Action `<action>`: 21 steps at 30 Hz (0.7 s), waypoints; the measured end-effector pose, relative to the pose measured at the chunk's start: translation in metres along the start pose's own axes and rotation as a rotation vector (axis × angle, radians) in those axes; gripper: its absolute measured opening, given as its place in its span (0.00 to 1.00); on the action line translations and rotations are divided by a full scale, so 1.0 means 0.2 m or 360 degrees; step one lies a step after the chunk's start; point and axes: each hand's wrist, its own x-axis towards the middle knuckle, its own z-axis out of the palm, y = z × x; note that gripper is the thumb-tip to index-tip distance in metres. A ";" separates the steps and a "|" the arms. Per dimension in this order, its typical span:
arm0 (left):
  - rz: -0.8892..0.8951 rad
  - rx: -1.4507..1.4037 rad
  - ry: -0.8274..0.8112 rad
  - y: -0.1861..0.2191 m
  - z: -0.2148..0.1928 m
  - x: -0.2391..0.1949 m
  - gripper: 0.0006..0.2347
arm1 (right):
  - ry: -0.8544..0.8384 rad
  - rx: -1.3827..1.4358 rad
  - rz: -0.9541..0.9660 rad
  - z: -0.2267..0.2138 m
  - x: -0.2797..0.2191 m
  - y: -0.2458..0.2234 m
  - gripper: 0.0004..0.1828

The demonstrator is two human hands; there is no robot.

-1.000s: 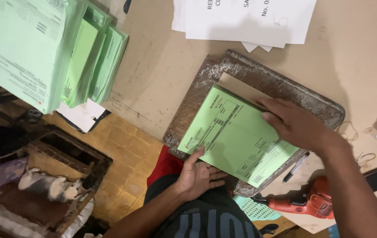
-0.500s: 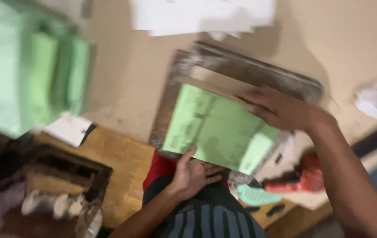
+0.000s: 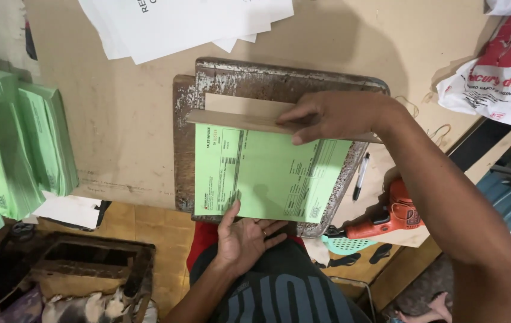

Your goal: Aligning stacks of green invoice papers inside a metal jig on a workbench

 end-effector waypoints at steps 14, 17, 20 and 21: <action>-0.0095 0.0243 -0.0028 -0.08 -0.31 0.18 0.33 | 0.0588 -0.0085 -0.0384 0.05 0.10 0.29 0.27; 0.0150 0.1186 0.0141 0.02 -0.29 -0.02 0.24 | 0.0984 0.0407 0.0475 -0.07 -0.17 -0.13 0.32; 0.0271 0.2227 0.0647 0.14 -0.26 -0.20 0.16 | 0.1408 -0.0120 -0.0562 -0.06 -0.02 0.48 0.22; 0.0276 0.2216 0.0661 0.19 -0.23 -0.23 0.16 | 0.1400 -0.0122 -0.0578 -0.06 0.01 0.51 0.22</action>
